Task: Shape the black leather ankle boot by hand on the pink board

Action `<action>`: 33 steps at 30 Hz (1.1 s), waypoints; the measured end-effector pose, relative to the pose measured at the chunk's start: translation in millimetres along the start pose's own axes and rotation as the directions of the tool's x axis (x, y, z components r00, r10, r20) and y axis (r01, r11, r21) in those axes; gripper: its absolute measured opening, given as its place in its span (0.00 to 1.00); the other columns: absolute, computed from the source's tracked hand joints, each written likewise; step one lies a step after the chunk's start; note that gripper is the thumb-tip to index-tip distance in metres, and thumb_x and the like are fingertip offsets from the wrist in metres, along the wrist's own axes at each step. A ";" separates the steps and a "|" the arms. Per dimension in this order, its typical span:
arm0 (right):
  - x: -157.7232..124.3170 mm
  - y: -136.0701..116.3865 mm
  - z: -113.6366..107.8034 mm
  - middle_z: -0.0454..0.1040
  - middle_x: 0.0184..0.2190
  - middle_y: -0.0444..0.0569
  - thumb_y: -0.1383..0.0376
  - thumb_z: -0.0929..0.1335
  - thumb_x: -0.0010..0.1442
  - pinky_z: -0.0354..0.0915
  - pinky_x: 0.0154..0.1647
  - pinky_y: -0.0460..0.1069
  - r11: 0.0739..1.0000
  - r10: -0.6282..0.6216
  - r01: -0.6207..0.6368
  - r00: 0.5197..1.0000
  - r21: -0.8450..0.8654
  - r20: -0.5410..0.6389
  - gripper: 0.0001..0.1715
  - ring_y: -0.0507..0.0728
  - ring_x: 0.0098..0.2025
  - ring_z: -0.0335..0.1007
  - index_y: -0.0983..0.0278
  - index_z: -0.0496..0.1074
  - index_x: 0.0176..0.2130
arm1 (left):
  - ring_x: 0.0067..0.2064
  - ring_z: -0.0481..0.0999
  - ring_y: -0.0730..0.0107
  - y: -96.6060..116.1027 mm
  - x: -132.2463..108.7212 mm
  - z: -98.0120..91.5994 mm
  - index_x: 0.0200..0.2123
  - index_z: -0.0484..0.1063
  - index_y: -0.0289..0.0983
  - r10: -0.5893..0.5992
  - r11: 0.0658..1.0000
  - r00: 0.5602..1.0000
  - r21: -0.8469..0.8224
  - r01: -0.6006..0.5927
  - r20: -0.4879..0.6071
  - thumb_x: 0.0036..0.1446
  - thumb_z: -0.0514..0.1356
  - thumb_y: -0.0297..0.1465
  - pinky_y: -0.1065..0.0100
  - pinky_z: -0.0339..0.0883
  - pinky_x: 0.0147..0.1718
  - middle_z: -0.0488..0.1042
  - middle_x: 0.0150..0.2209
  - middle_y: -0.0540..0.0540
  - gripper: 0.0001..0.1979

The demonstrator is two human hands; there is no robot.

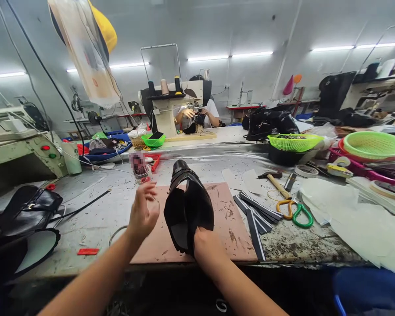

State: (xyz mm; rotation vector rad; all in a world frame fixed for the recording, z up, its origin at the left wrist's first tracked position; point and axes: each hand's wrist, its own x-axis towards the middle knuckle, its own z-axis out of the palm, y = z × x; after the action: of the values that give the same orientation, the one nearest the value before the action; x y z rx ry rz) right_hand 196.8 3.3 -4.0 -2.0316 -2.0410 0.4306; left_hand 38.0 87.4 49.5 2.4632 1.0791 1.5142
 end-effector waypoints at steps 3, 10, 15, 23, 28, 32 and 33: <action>0.8 -1.4 -4.0 0.76 0.33 0.58 0.77 0.60 0.53 0.60 0.32 0.48 0.996 -0.025 0.024 1.000 0.082 0.003 0.16 0.61 0.34 0.73 0.69 0.73 0.38 | 0.47 0.71 0.63 1.7 -40.5 16.0 0.55 0.54 0.36 -0.409 0.873 0.869 -0.160 0.461 0.278 0.52 0.52 0.30 0.63 0.68 0.42 0.66 0.51 0.40 0.25; 21.2 -8.5 -49.8 0.76 0.35 0.55 0.68 0.57 0.61 0.62 0.35 0.47 0.962 0.021 0.014 0.992 0.273 -0.127 0.16 0.58 0.37 0.72 0.68 0.68 0.44 | 0.56 0.64 0.57 14.2 -44.6 33.1 0.60 0.52 0.38 -0.509 0.753 0.767 -0.229 0.616 0.390 0.53 0.51 0.26 0.55 0.60 0.53 0.64 0.56 0.42 0.29; 30.0 -3.5 -77.9 0.75 0.41 0.54 0.68 0.58 0.60 0.64 0.38 0.46 0.781 0.094 0.065 0.971 0.621 -0.221 0.16 0.57 0.42 0.71 0.67 0.68 0.45 | 0.57 0.62 0.57 8.5 -45.2 29.7 0.60 0.52 0.39 -0.488 0.759 0.760 -0.223 0.612 0.430 0.53 0.51 0.25 0.55 0.60 0.53 0.62 0.57 0.43 0.29; -8.6 0.1 -17.8 0.76 0.32 0.56 0.72 0.63 0.54 0.64 0.32 0.49 0.991 -0.013 0.013 1.000 0.130 -0.001 0.15 0.61 0.34 0.73 0.69 0.71 0.42 | 0.51 0.69 0.61 0.5 -61.4 19.4 0.50 0.61 0.35 -0.621 0.648 0.688 -0.246 0.720 0.377 0.50 0.52 0.27 0.60 0.64 0.49 0.71 0.47 0.42 0.21; -11.2 -1.8 26.8 0.76 0.38 0.62 0.70 0.59 0.57 0.68 0.38 0.55 0.985 -0.131 0.145 0.981 0.096 -0.141 0.29 0.63 0.37 0.73 0.74 0.58 0.57 | 0.34 0.73 0.61 0.2 -81.1 6.9 0.42 0.62 0.36 -0.550 0.835 0.835 0.021 0.550 0.019 0.50 0.55 0.36 0.59 0.69 0.34 0.72 0.35 0.44 0.16; -7.1 2.7 38.5 0.77 0.35 0.60 0.69 0.59 0.57 0.69 0.36 0.56 0.972 -0.164 0.195 0.961 0.130 -0.221 0.29 0.63 0.35 0.74 0.73 0.59 0.57 | 0.28 0.73 0.63 11.5 -90.7 0.9 0.35 0.61 0.38 -0.538 0.843 0.839 0.083 0.532 0.077 0.53 0.51 0.44 0.61 0.68 0.29 0.70 0.27 0.47 0.15; -6.7 4.3 38.7 0.77 0.35 0.59 0.69 0.58 0.57 0.69 0.36 0.55 0.968 -0.165 0.201 0.961 0.153 -0.221 0.29 0.63 0.34 0.74 0.73 0.59 0.57 | 0.29 0.73 0.62 14.5 -92.5 2.0 0.36 0.61 0.38 -0.563 0.826 0.815 0.093 0.555 0.135 0.53 0.52 0.44 0.61 0.68 0.29 0.71 0.28 0.46 0.15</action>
State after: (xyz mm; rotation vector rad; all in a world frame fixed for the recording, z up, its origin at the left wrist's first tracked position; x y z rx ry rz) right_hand 186.9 -5.1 -41.3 -1.6915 -1.9676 0.3338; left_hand 22.0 22.9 -16.6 1.9698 1.6327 1.0970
